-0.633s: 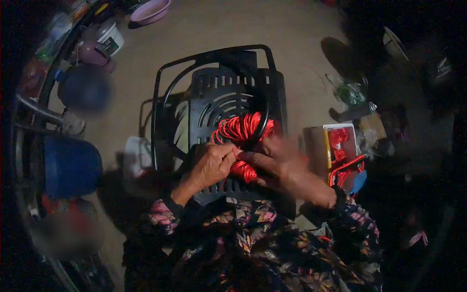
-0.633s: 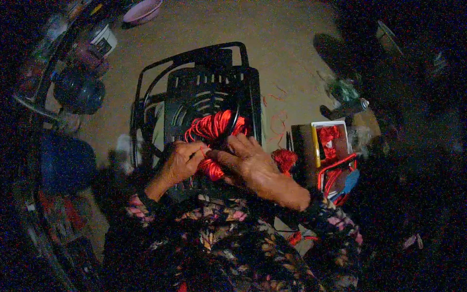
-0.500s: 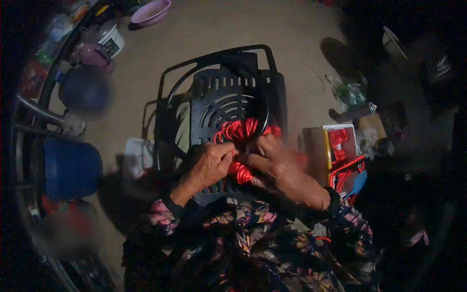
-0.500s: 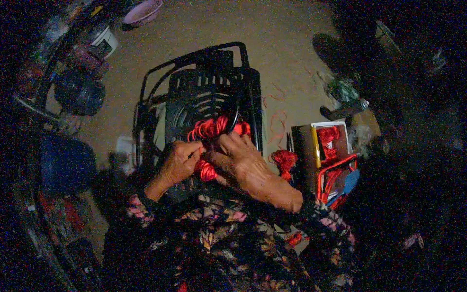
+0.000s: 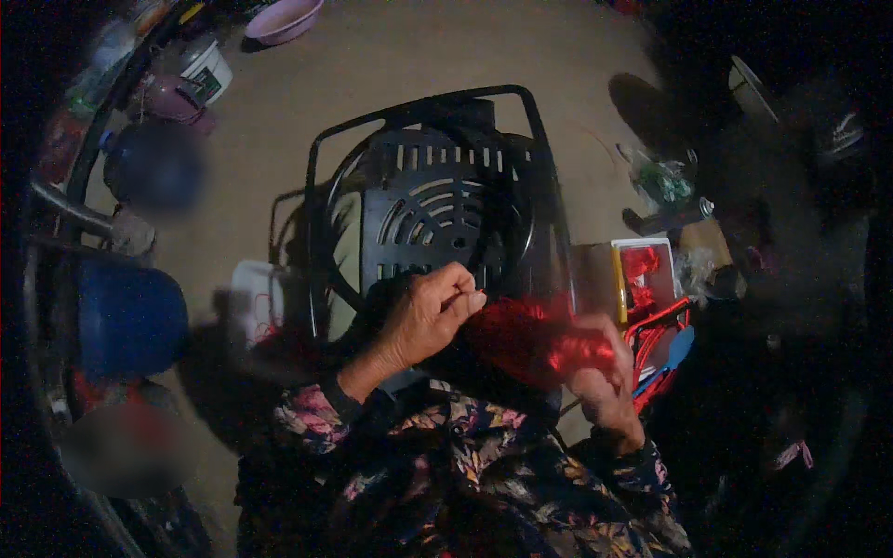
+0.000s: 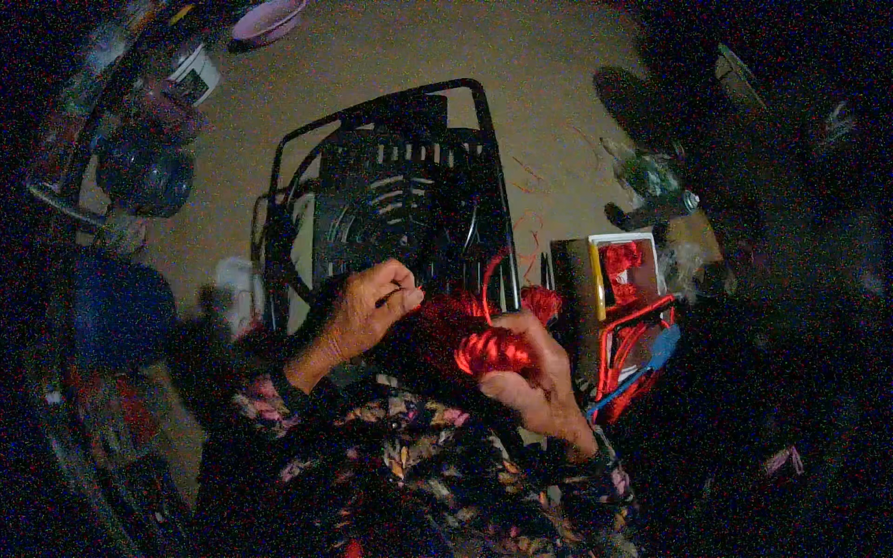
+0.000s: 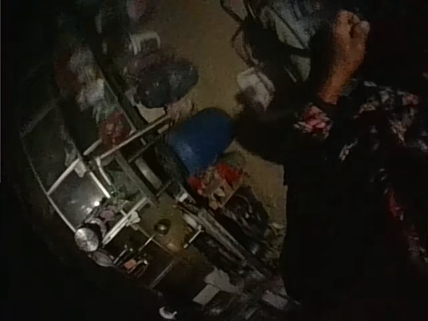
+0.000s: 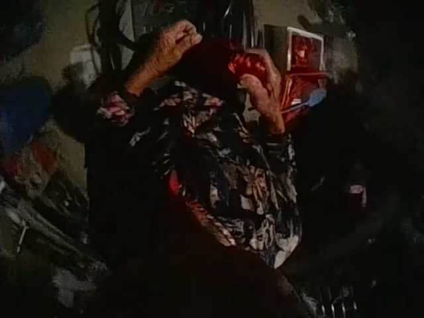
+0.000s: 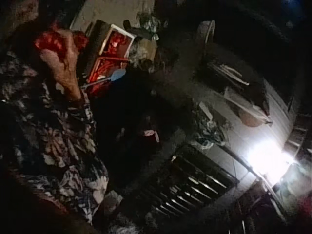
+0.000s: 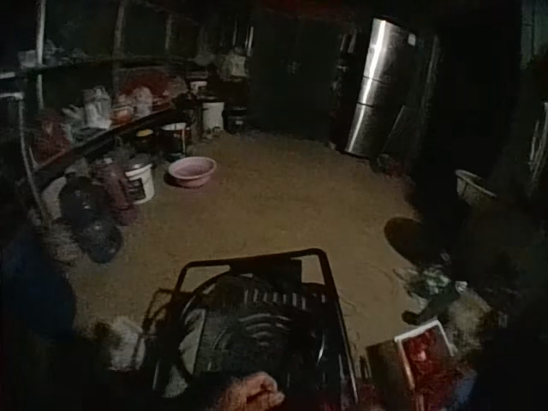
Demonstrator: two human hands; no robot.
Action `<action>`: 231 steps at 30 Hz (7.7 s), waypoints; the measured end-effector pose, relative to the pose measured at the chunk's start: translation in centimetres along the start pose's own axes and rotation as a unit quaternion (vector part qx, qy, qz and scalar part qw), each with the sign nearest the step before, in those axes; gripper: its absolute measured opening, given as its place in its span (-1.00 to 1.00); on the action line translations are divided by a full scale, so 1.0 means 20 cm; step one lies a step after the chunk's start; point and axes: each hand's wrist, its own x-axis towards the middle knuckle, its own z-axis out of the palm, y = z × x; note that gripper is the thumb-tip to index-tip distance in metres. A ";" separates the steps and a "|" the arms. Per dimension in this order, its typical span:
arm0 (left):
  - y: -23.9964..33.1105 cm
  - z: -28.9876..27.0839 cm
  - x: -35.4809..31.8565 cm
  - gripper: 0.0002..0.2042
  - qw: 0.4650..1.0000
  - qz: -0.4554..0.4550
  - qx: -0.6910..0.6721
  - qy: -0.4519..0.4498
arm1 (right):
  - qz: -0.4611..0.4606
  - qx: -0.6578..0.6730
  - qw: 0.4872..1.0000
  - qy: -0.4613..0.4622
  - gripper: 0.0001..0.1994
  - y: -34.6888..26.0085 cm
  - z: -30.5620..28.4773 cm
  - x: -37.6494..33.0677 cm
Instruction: The person wraps red cord around the rim of a black frame by hand, secures the end, and picks up loose strands of cord from the floor.
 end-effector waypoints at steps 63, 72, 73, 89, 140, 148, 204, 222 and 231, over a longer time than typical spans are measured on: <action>-0.08 0.09 -0.01 -0.80 0.956 0.131 0.251 0.075 | 0.062 0.169 0.962 0.207 -0.70 0.22 -0.13 -0.16; -0.11 0.11 -0.03 -0.82 0.930 0.168 0.317 0.083 | 0.014 0.448 0.886 0.118 -0.72 -0.06 -0.09 0.01; -0.13 0.11 -0.02 -0.81 0.930 0.166 0.318 0.079 | -0.022 0.437 0.896 0.071 -0.71 -0.08 -0.09 0.07; -0.15 0.14 -0.03 -0.73 0.975 0.005 0.219 0.025 | -0.136 0.231 0.961 -0.062 -0.76 -0.50 0.28 0.60; -0.08 -0.07 -0.09 -0.86 0.904 0.237 0.312 0.172 | -0.337 -0.379 0.812 -0.289 -0.67 -0.18 0.01 0.73; -0.10 -0.08 -0.08 -0.80 0.936 0.176 0.269 0.141 | -0.429 -0.586 0.639 -0.254 -0.61 0.12 0.03 0.63; -0.13 -0.11 0.01 -0.83 0.987 0.039 -0.120 0.099 | 0.038 -0.005 0.985 -0.166 -0.33 -0.14 0.10 0.02; -0.08 -0.11 -0.07 -0.63 0.991 0.015 0.126 0.040 | -0.160 -0.027 0.977 -0.136 -0.46 -0.53 0.35 0.39; -0.21 0.00 -0.08 -0.68 0.986 0.059 0.149 0.055 | -0.192 -0.062 0.971 -0.126 -0.59 -0.56 0.48 0.75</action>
